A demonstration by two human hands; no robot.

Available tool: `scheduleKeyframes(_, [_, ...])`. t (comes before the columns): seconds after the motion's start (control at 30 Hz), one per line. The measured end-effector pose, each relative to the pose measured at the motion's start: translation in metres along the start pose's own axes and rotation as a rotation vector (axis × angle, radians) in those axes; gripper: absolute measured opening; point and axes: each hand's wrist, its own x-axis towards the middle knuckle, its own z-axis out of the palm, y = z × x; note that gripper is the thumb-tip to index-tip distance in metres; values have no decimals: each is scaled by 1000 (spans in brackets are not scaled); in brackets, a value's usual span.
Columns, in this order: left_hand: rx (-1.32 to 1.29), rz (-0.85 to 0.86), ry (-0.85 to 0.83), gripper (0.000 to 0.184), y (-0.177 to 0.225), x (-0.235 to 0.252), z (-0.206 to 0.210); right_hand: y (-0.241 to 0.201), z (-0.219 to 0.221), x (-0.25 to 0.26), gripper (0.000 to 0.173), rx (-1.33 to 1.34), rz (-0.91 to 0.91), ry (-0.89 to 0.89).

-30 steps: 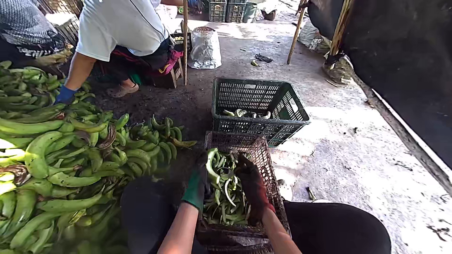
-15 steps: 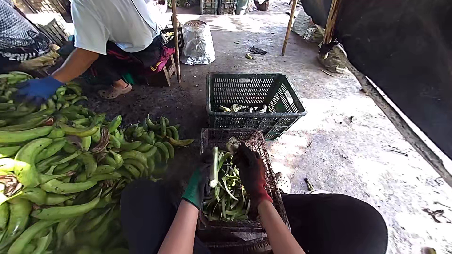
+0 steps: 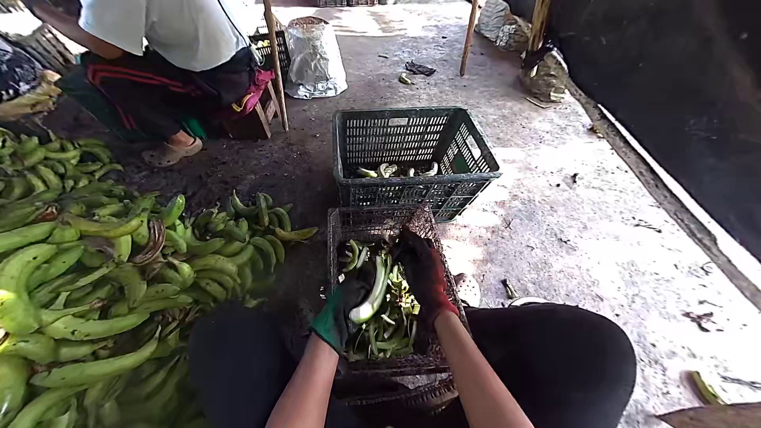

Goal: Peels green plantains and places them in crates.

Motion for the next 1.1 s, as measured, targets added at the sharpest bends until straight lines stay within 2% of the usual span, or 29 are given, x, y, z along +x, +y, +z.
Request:
scheduleKeyframes(0.13, [-6, 152, 328, 38, -2, 12, -1, 4, 13, -30, 47, 297, 5, -98])
scheduleKeyframes(0.2, [-95, 283, 465, 40, 5, 21, 1, -2, 20, -59, 47, 265, -3, -181])
scheduleKeyframes(0.27, [-285, 424, 618, 29, 9, 26, 9, -6, 30, -81, 47, 226, -39, -187])
scheduleKeyframes(0.37, [-403, 531, 722, 39, 6, 32, 14, -2, 42, -85, 48, 146, -71, -131])
scheduleKeyframes(0.47, [-320, 480, 622, 28, 17, 24, 20, -7, 32, -60, 51, -9, -74, -68])
scheduleKeyframes(0.57, [-184, 427, 415, 19, 19, 20, 10, -11, 16, -33, 47, -65, -121, -110])
scheduleKeyframes(0.7, [100, 240, 94, 30, 24, 8, -14, -7, 5, -14, 47, -68, -177, -226])
scheduleKeyframes(0.83, [468, 84, -170, 34, 43, -5, -28, -3, -1, -13, 43, 45, -115, -382])
scheduleKeyframes(0.9, [486, 69, -298, 34, 35, 1, -35, 0, -2, -14, 42, 65, -123, -419])
scheduleKeyframes(0.97, [296, 134, -457, 34, 11, 7, -38, 11, 0, -11, 41, 31, -123, -421])
scheduleKeyframes(1.0, [199, 163, -495, 35, -4, 13, -36, 19, 1, -11, 41, 77, -110, -407])
scheduleKeyframes(1.03, [155, 168, -462, 34, -6, 12, -34, 24, 4, -12, 40, 168, -82, -384])
scheduleKeyframes(1.1, [231, 154, -263, 39, 13, 3, -31, 37, 12, -23, 44, 318, 10, -401])
